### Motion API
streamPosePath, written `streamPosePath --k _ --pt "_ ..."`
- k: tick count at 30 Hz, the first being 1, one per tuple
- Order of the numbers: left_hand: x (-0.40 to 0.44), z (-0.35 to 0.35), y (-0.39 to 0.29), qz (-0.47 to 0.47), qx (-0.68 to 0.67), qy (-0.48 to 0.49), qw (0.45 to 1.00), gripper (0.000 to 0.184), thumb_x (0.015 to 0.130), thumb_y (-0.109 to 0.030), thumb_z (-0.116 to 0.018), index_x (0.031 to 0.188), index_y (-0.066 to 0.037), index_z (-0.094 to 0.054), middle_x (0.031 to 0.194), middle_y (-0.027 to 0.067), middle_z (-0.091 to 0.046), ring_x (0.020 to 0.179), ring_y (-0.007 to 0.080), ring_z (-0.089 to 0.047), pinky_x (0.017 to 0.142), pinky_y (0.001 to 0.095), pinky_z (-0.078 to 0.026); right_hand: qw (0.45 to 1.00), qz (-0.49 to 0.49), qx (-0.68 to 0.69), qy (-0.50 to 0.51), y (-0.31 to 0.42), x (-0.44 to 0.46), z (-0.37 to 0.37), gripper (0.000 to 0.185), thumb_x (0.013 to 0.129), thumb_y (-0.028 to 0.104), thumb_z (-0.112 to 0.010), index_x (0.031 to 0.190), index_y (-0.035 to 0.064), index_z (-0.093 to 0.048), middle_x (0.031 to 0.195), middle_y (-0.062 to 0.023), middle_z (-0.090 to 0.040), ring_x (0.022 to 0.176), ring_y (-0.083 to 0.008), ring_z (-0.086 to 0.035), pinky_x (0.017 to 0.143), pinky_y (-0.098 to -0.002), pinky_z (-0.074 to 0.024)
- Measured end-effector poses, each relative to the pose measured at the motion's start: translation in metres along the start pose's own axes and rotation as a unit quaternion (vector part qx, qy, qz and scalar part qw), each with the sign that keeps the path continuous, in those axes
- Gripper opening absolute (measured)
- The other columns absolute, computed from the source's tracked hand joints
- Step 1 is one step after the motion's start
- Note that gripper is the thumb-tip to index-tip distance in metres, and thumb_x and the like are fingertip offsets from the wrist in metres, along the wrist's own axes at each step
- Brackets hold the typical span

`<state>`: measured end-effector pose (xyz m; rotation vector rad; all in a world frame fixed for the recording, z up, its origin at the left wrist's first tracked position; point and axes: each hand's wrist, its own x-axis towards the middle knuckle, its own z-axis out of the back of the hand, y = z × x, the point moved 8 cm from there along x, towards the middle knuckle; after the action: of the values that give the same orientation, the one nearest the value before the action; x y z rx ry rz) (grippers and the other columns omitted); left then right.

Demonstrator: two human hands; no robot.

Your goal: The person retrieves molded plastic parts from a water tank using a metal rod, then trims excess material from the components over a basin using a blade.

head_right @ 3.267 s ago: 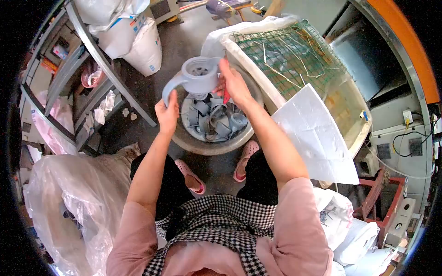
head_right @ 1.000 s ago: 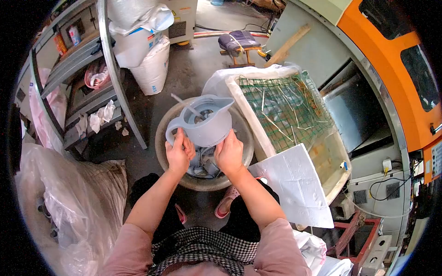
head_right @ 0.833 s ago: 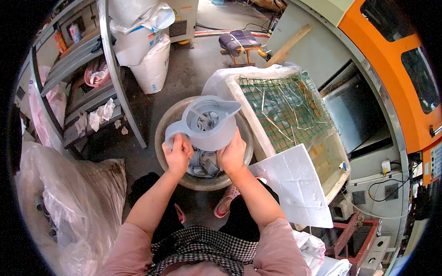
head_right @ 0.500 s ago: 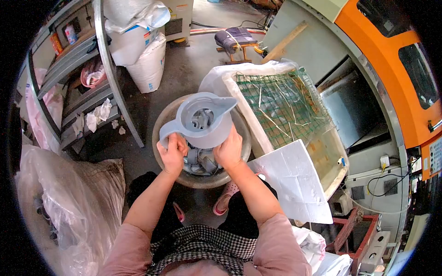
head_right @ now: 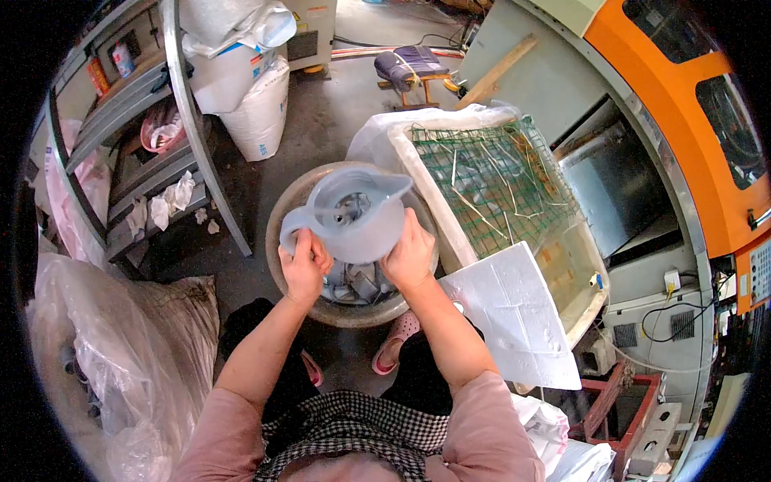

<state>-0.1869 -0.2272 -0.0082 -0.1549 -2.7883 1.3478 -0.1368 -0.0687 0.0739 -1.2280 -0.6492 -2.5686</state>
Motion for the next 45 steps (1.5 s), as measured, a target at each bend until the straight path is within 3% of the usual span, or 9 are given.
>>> streamPosePath --k 26,30,32,36,37,39,40,44,45 --pt "0.010 0.026 0.089 0.255 0.137 -0.046 0.956 0.044 0.089 -0.029 -0.052 0.053 -0.007 -0.039 0.041 0.0018 -0.034 0.032 0.0134 -0.031 0.032 0.0292 -0.024 0.954 -0.271 0.045 0.117 -0.079 -0.053 -0.090 0.020 0.081 0.011 -0.047 0.076 -0.0043 -0.059 0.078 -0.0285 -0.058 0.079 -0.0457 -0.055 0.069 -0.0482 -0.0449" --pt "0.009 0.041 0.101 0.280 0.094 -0.064 0.953 0.045 0.090 -0.030 -0.050 0.053 -0.007 -0.038 0.042 0.0010 -0.030 0.032 0.0137 -0.028 0.033 0.0301 -0.021 0.851 -0.426 0.270 0.146 -0.093 -0.076 -0.116 0.032 0.089 0.023 -0.044 0.068 -0.0009 -0.051 0.055 -0.0148 -0.050 0.042 -0.0296 -0.047 0.045 -0.0411 -0.0381" --pt "0.014 0.040 0.099 0.279 0.095 -0.055 0.954 0.045 0.091 -0.030 -0.048 0.053 -0.008 -0.037 0.041 0.0007 -0.029 0.032 0.0140 -0.027 0.034 0.0304 -0.021 0.582 -0.580 0.519 0.235 -0.072 -0.096 -0.130 0.031 0.091 0.027 -0.045 0.069 0.0051 -0.044 0.050 -0.0018 -0.036 0.039 -0.0135 -0.033 0.036 -0.0304 -0.0240" --pt "0.013 0.045 0.100 0.259 0.106 -0.049 0.959 0.043 0.090 -0.029 -0.050 0.054 -0.008 -0.038 0.041 0.0020 -0.031 0.031 0.0149 -0.029 0.034 0.0307 -0.022 0.435 -0.553 0.672 0.232 -0.067 -0.106 -0.146 0.026 0.089 0.021 -0.047 0.071 0.0030 -0.048 0.049 -0.0061 -0.043 0.037 -0.0197 -0.041 0.036 -0.0340 -0.0277" --pt "0.016 0.043 0.095 0.233 0.128 -0.045 0.963 0.043 0.090 -0.028 -0.051 0.054 -0.008 -0.039 0.040 0.0025 -0.031 0.031 0.0152 -0.029 0.033 0.0310 -0.022 0.440 -0.547 0.673 0.233 -0.065 -0.103 -0.149 0.026 0.089 0.021 -0.047 0.071 0.0030 -0.048 0.049 -0.0061 -0.043 0.037 -0.0197 -0.041 0.036 -0.0340 -0.0277" --pt "0.014 0.042 0.095 0.253 0.105 -0.065 0.960 0.042 0.089 -0.028 -0.053 0.055 -0.007 -0.039 0.040 0.0032 -0.032 0.031 0.0158 -0.031 0.033 0.0313 -0.024 0.962 -0.248 0.074 0.089 -0.078 -0.063 -0.094 0.020 0.085 0.014 -0.049 0.079 -0.0032 -0.056 0.066 -0.0243 -0.058 0.057 -0.0400 -0.057 0.051 -0.0464 -0.0435" --pt "0.013 0.040 0.094 0.243 0.117 -0.077 0.960 0.042 0.089 -0.028 -0.053 0.055 -0.007 -0.039 0.040 0.0030 -0.032 0.031 0.0158 -0.031 0.033 0.0313 -0.024 0.916 -0.353 0.050 0.186 -0.077 -0.060 -0.089 0.018 0.083 0.011 -0.051 0.088 -0.0046 -0.060 0.088 -0.0317 -0.054 0.083 -0.0450 -0.053 0.074 -0.0498 -0.0438" --pt "0.013 0.041 0.096 0.246 0.105 -0.079 0.960 0.042 0.089 -0.029 -0.053 0.056 -0.007 -0.039 0.042 0.0029 -0.033 0.032 0.0152 -0.031 0.034 0.0312 -0.024 0.970 -0.231 0.053 0.055 -0.078 -0.056 -0.091 0.024 0.086 0.018 -0.049 0.076 -0.0019 -0.057 0.065 -0.0236 -0.058 0.057 -0.0399 -0.057 0.053 -0.0457 -0.0447" --pt "0.016 0.046 0.098 0.252 0.106 -0.082 0.958 0.042 0.089 -0.029 -0.053 0.056 -0.007 -0.039 0.042 0.0029 -0.033 0.032 0.0152 -0.031 0.034 0.0312 -0.024 0.810 -0.404 0.371 0.208 -0.092 -0.073 -0.128 0.027 0.089 0.022 -0.047 0.072 0.0018 -0.052 0.056 -0.0136 -0.050 0.047 -0.0295 -0.048 0.044 -0.0389 -0.0373"
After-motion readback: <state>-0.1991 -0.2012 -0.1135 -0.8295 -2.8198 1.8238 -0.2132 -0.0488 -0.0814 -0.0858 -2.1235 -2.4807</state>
